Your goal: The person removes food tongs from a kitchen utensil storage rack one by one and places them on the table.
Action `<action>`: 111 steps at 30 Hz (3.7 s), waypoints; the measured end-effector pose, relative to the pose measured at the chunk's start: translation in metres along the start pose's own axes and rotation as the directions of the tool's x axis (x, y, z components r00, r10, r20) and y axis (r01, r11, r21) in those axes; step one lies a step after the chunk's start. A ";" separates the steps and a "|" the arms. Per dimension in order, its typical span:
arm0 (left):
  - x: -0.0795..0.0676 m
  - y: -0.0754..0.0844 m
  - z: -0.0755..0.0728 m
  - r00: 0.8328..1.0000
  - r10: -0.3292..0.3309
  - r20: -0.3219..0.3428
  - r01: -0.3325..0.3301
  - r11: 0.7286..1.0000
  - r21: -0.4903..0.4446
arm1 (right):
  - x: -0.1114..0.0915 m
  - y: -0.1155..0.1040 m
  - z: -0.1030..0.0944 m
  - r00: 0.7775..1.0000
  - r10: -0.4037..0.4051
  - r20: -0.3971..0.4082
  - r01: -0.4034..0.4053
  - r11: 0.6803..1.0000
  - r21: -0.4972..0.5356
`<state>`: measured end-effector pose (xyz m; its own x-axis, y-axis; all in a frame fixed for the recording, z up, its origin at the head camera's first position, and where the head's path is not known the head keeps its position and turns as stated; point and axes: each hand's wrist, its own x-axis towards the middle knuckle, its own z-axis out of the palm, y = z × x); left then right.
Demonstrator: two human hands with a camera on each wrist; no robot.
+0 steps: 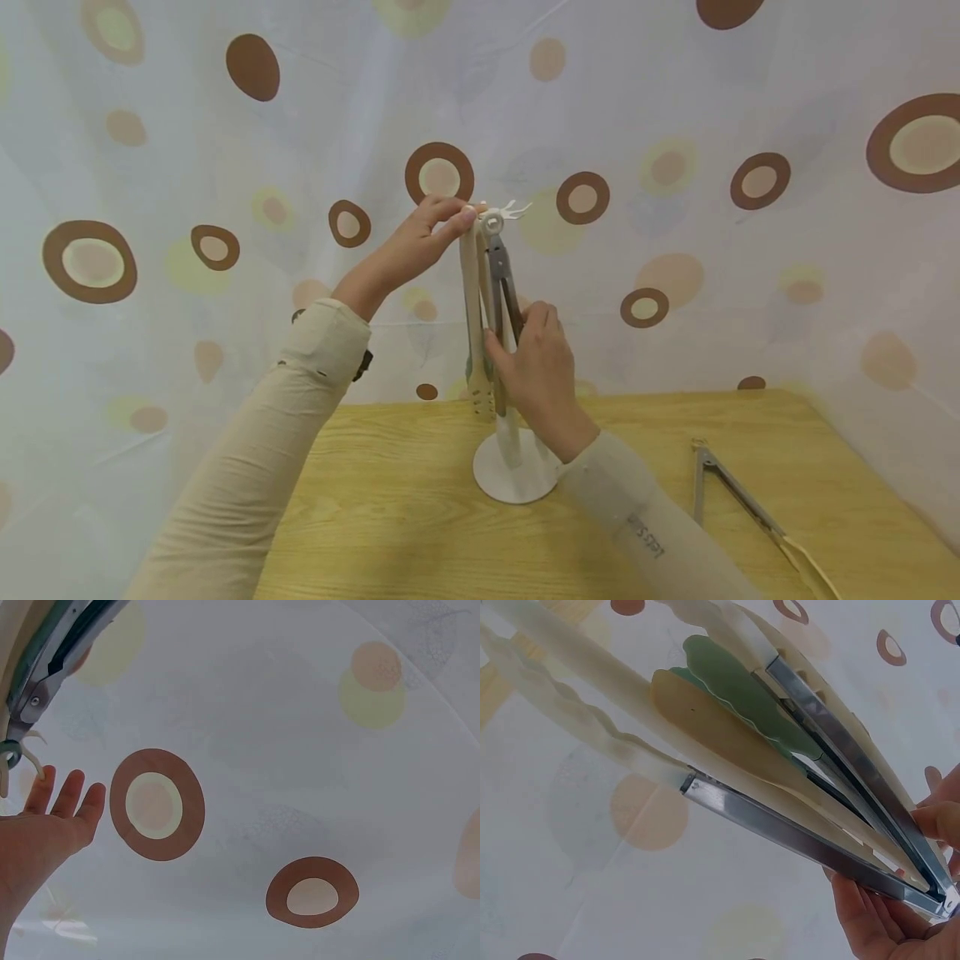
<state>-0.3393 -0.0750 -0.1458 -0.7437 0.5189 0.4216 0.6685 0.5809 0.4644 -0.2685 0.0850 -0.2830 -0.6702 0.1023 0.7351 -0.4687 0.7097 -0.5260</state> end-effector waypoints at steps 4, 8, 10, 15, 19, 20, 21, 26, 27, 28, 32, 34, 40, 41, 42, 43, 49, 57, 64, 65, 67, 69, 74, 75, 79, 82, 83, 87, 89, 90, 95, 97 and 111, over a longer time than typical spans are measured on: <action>0.000 0.000 0.000 1.000 -0.001 -0.002 0.001 1.000 0.000 | 0.000 -0.002 -0.002 1.000 -0.004 -0.003 0.004 1.000 -0.004; 0.001 0.001 0.000 1.000 -0.001 -0.006 0.001 1.000 -0.002 | -0.001 -0.003 -0.005 1.000 -0.007 0.003 0.007 1.000 -0.009; 0.001 0.001 0.000 1.000 -0.005 -0.004 0.005 1.000 0.002 | -0.002 -0.004 -0.007 1.000 0.002 0.012 -0.002 1.000 -0.008; 0.001 -0.001 0.000 1.000 -0.015 0.004 0.015 1.000 0.006 | -0.003 -0.006 -0.011 0.999 0.026 0.040 -0.026 1.000 0.002; 0.001 -0.002 0.001 1.000 -0.006 0.005 0.006 1.000 -0.001 | -0.003 -0.007 -0.015 0.998 0.032 0.055 -0.033 0.999 0.014; 0.001 -0.002 0.001 1.000 -0.004 0.006 0.004 1.000 -0.003 | -0.004 -0.007 -0.016 0.998 0.030 0.057 -0.031 0.999 0.015; 0.001 -0.002 0.001 1.000 -0.003 0.005 0.003 1.000 -0.003 | -0.004 -0.007 -0.017 0.998 0.026 0.057 -0.027 0.999 0.018; 0.001 -0.001 0.000 1.000 0.004 0.003 -0.004 1.000 -0.006 | -0.003 -0.005 -0.020 0.999 0.003 0.054 -0.004 1.000 0.013; 0.001 -0.001 0.000 1.000 0.005 0.003 -0.005 1.000 -0.008 | -0.003 -0.004 -0.021 0.999 -0.001 0.053 0.000 1.000 0.011; 0.001 -0.001 0.000 1.000 0.006 0.002 -0.006 1.000 -0.013 | -0.002 -0.004 -0.022 0.998 -0.002 0.056 0.001 1.000 0.010; 0.001 -0.001 0.000 1.000 0.005 0.005 -0.005 1.000 -0.021 | -0.003 -0.003 -0.024 0.998 -0.010 0.059 0.009 1.000 0.007; 0.001 -0.001 0.000 1.000 0.003 0.008 -0.003 1.000 -0.019 | -0.004 -0.002 -0.025 0.998 -0.018 0.059 0.018 1.000 0.004; 0.001 -0.001 0.000 1.000 -0.002 0.010 0.002 1.000 -0.008 | -0.005 0.000 -0.029 0.998 -0.031 0.061 0.032 0.999 -0.008; 0.001 -0.001 0.000 1.000 -0.002 0.009 0.002 1.000 -0.008 | -0.005 0.000 -0.029 0.998 -0.034 0.059 0.034 0.999 -0.010; 0.001 -0.001 0.000 1.000 -0.001 0.009 0.002 1.000 -0.007 | -0.005 0.001 -0.030 0.998 -0.036 0.057 0.037 0.999 -0.014; 0.001 -0.001 0.000 1.000 -0.001 0.010 0.001 1.000 -0.008 | -0.005 0.001 -0.031 0.998 -0.039 0.055 0.040 0.999 -0.018; 0.001 0.000 -0.001 1.000 0.005 0.005 -0.005 1.000 -0.006 | -0.004 0.002 -0.036 0.996 -0.052 0.068 0.053 0.998 -0.026; 0.000 0.001 -0.001 1.000 -0.007 0.009 0.007 1.000 -0.006 | -0.005 0.006 -0.047 0.994 -0.049 0.097 0.053 0.998 -0.039; 0.000 0.002 -0.001 1.000 -0.008 0.013 0.009 1.000 -0.019 | -0.005 0.015 -0.055 0.991 -0.011 0.136 0.020 0.998 -0.064; 0.000 0.001 -0.001 1.000 -0.007 0.011 0.008 1.000 -0.019 | -0.004 0.017 -0.056 0.989 -0.004 0.145 0.014 0.998 -0.066; 0.000 0.001 -0.001 1.000 -0.008 0.011 0.008 1.000 -0.016 | -0.004 0.021 -0.057 0.988 -0.004 0.156 0.016 0.997 -0.075; 0.001 0.001 0.000 1.000 -0.008 0.011 0.008 1.000 -0.012 | -0.004 0.025 -0.058 0.986 -0.009 0.169 0.024 0.996 -0.085; 0.002 0.001 0.000 1.000 0.004 0.004 -0.004 1.000 -0.012 | -0.005 0.034 -0.060 0.979 -0.022 0.205 0.044 0.994 -0.101; 0.002 0.000 0.000 1.000 0.005 0.003 -0.005 1.000 -0.012 | -0.006 0.035 -0.060 0.977 -0.021 0.214 0.044 0.994 -0.101; 0.002 0.000 0.000 1.000 0.002 0.005 -0.002 1.000 -0.015 | -0.006 0.038 -0.060 0.969 -0.018 0.247 0.047 0.993 -0.112; 0.001 0.000 0.000 1.000 0.003 0.004 -0.003 1.000 -0.017 | -0.005 0.040 -0.061 0.962 -0.014 0.271 0.047 0.992 -0.115; 0.001 0.000 0.000 1.000 0.001 0.005 -0.001 1.000 -0.018 | -0.005 0.041 -0.061 0.960 -0.013 0.280 0.047 0.992 -0.115; 0.001 0.000 -0.001 1.000 0.003 0.003 -0.003 1.000 -0.026 | -0.006 0.045 -0.060 0.949 0.002 0.314 0.039 0.991 -0.125; 0.001 0.000 0.000 1.000 0.002 0.004 -0.002 1.000 -0.029 | -0.007 0.049 -0.060 0.943 0.013 0.331 0.034 0.990 -0.136; 0.001 -0.001 0.000 1.000 0.002 0.004 -0.002 1.000 -0.030 | -0.007 0.051 -0.060 0.941 0.018 0.339 0.032 0.990 -0.140; 0.002 -0.001 0.000 1.000 -0.001 0.002 0.001 1.000 -0.025 | -0.010 0.062 -0.058 0.920 0.061 0.387 0.007 0.985 -0.171; 0.002 -0.001 0.001 1.000 0.000 0.001 0.000 1.000 -0.025 | -0.011 0.067 -0.058 0.910 0.079 0.407 -0.005 0.983 -0.182; 0.002 -0.001 0.000 1.000 0.007 0.007 -0.007 1.000 -0.013 | -0.020 0.096 -0.056 0.836 0.159 0.525 -0.047 0.974 -0.221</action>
<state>-0.3413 -0.0742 -0.1452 -0.7391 0.5272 0.4192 0.6735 0.5693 0.4715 -0.2680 0.1898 -0.3241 -0.9370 -0.1671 0.3067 -0.2979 0.8407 -0.4522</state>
